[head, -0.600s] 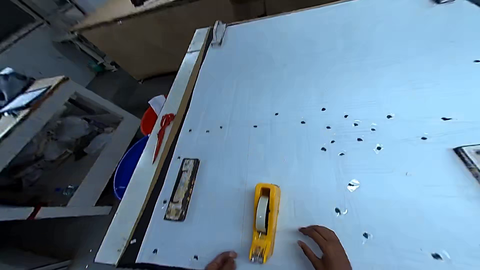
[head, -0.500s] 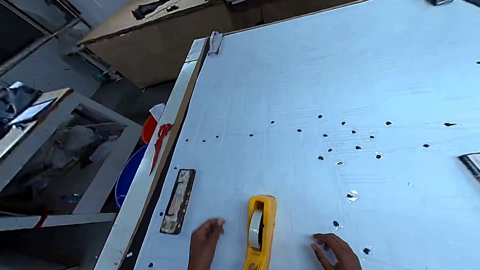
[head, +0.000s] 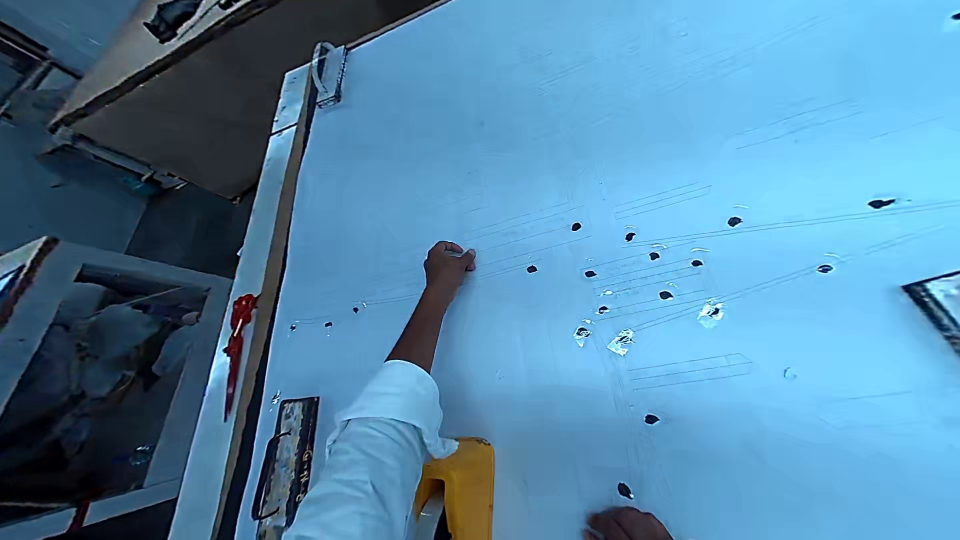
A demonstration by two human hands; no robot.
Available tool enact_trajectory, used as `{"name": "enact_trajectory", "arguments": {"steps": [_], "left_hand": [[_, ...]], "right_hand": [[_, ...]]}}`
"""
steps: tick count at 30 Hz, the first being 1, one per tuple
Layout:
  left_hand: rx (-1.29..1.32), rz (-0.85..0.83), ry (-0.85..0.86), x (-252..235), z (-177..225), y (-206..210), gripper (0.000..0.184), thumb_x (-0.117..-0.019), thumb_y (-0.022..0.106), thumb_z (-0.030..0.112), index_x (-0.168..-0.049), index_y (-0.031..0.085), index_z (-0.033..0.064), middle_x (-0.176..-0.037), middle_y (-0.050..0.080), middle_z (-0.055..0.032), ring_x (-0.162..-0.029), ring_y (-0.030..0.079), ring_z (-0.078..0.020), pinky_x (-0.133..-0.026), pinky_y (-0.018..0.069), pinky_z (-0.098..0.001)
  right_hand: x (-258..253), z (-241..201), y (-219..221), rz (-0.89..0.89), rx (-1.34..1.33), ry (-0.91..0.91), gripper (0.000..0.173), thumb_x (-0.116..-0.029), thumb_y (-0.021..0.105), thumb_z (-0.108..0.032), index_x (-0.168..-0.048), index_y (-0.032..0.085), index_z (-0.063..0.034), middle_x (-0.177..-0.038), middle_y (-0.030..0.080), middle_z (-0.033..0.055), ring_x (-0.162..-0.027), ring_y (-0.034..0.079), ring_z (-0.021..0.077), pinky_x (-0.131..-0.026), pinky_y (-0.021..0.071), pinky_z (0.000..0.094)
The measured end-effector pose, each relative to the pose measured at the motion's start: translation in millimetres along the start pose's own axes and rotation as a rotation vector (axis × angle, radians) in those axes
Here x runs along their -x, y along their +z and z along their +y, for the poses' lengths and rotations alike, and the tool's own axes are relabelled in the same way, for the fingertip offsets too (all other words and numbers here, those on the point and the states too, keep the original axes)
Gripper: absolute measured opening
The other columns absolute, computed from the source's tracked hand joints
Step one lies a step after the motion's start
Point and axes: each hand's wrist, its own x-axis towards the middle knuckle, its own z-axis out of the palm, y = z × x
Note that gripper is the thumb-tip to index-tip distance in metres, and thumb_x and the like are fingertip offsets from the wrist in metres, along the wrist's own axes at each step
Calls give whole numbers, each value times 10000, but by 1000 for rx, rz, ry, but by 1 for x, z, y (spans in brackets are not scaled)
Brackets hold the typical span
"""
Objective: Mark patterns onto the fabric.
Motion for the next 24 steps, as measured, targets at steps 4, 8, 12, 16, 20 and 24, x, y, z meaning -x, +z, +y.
{"name": "enact_trajectory", "arguments": {"steps": [4,8,12,16,20,24], "left_hand": [[-340,35,-56,18,7,-8,491,-951,723,404,-1119,668,-54,-1083,690,-263,-1065,655,-440,-910,493,-655],[-355,-49,23,74,-14,-44,451,-975,698,351,-1120,667,-76,-1048,671,-304,-1039,642,-479,-911,484,-676],[-212,-78,139,187,-63,-98,346,-992,695,294,-1012,634,-46,-709,585,-146,-639,574,-281,-636,507,-485],[96,-52,47,312,-143,-132,207,-955,730,200,-898,619,36,-630,565,-17,-540,530,-110,-532,455,-277],[281,-84,-47,399,-195,-123,270,-969,657,273,-1043,685,14,-914,689,-70,-774,660,-147,-670,556,-319],[321,-165,-22,427,-207,-105,323,-952,673,334,-1068,739,39,-1257,615,-127,-1097,631,-219,-843,569,-377]], "right_hand": [[1,0,1,5,21,-4,238,-1012,604,-260,-992,771,-92,-915,759,95,-864,726,256,-742,561,401],[2,0,-1,2,30,-16,236,-995,623,-262,-985,773,-79,-913,758,116,-863,731,279,-748,568,427],[1,-4,0,6,56,-23,254,-987,622,-288,-996,776,-85,-925,752,114,-854,722,293,-732,556,472],[-1,-34,19,25,-53,-78,302,-973,606,-336,-1022,760,-80,-882,736,72,-780,706,247,-703,580,450],[2,-85,46,-127,-143,-194,423,-958,653,-464,-1149,733,-94,-956,735,51,-814,686,224,-729,566,443],[4,-115,70,-195,-49,-256,553,-933,641,-585,-1237,723,-131,-1014,735,51,-853,682,225,-744,563,446]]}}
